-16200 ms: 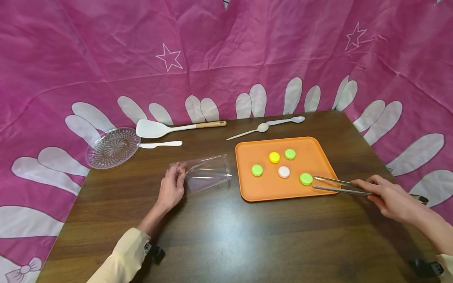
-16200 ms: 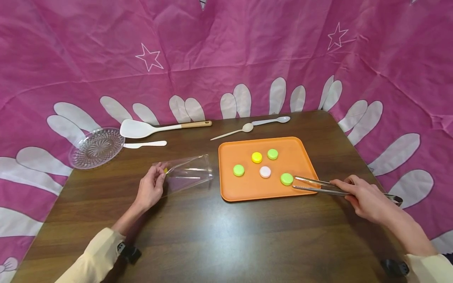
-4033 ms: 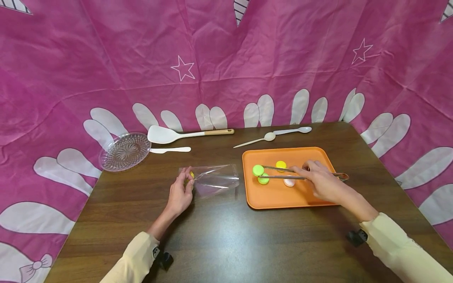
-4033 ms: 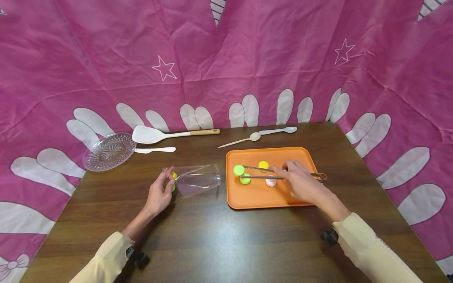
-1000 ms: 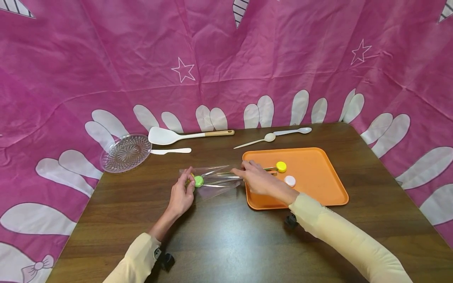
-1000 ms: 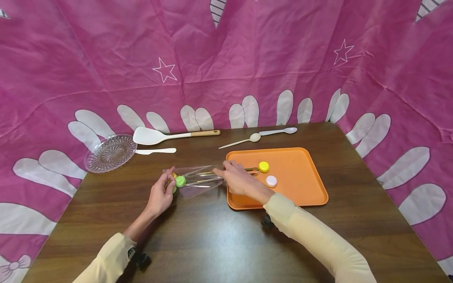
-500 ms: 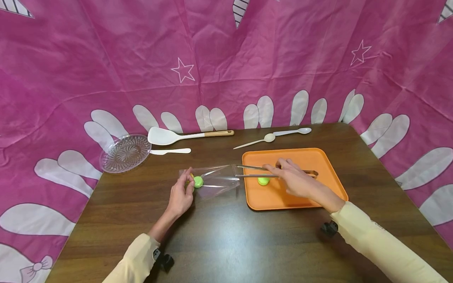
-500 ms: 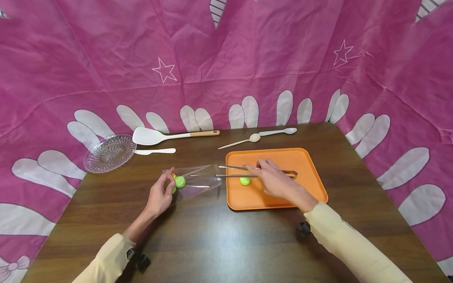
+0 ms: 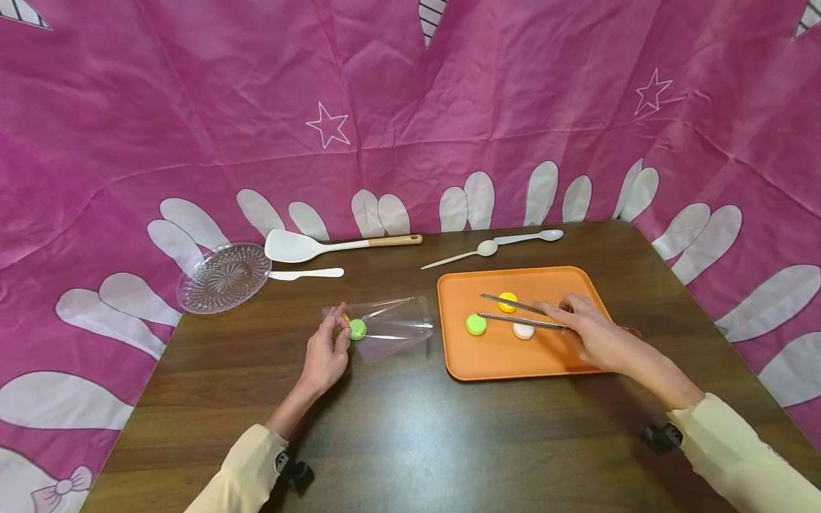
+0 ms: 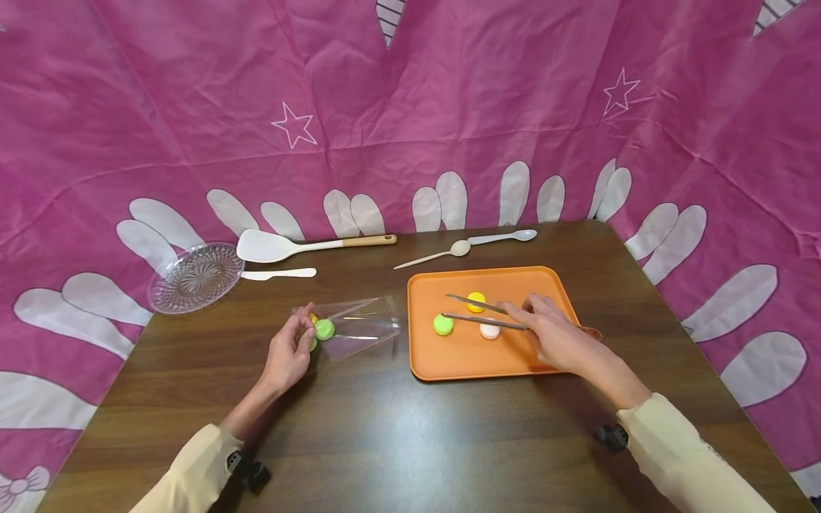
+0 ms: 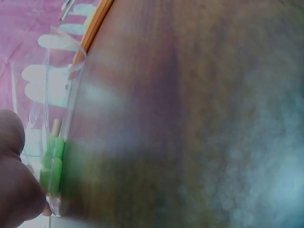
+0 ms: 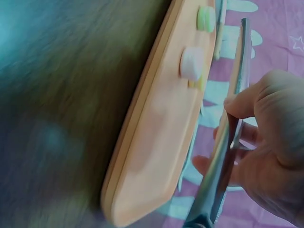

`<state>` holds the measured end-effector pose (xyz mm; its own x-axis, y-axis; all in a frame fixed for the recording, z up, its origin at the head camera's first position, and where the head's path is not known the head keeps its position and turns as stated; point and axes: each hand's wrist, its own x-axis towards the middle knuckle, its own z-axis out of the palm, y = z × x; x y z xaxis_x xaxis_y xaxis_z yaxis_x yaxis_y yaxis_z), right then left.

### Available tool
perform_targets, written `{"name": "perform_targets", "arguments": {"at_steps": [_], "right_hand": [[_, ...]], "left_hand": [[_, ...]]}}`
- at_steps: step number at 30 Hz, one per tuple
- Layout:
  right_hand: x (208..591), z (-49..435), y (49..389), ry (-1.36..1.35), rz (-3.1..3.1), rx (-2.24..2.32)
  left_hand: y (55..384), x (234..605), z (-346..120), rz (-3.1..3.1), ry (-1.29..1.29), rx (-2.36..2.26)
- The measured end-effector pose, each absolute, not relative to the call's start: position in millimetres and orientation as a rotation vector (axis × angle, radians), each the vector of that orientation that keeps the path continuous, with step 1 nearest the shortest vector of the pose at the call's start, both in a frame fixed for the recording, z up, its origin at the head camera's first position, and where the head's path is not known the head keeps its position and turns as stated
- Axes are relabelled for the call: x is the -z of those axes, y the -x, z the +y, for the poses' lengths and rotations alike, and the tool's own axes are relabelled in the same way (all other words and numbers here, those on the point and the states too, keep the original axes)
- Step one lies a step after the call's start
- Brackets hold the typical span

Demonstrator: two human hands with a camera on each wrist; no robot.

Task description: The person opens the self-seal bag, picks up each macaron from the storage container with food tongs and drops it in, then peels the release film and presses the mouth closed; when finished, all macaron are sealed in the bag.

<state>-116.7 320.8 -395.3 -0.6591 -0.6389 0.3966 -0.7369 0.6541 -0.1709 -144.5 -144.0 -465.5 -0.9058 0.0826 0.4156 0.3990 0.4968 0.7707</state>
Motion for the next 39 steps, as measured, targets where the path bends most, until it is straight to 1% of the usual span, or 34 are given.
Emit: {"name": "perform_targets", "arguments": {"at_steps": [7,16,29,39], "right_hand": [[396.4,332.5,108.5,-1.074,-2.586,-0.432],[393.6,351.6,97.1,-1.011,-2.661,-0.351],[405.4,389.9,78.2,-1.017,-2.569,-0.306],[412.3,398.9,72.7,-1.007,-2.561,-0.295]], "left_hand": [[142.5,464.9,-144.7,-2.444,0.370,1.380],[142.7,466.6,-144.2,-2.416,0.386,1.380],[143.4,466.1,-143.1,-2.406,0.393,1.368],[143.6,464.7,-142.5,-2.409,0.392,1.368]]}}
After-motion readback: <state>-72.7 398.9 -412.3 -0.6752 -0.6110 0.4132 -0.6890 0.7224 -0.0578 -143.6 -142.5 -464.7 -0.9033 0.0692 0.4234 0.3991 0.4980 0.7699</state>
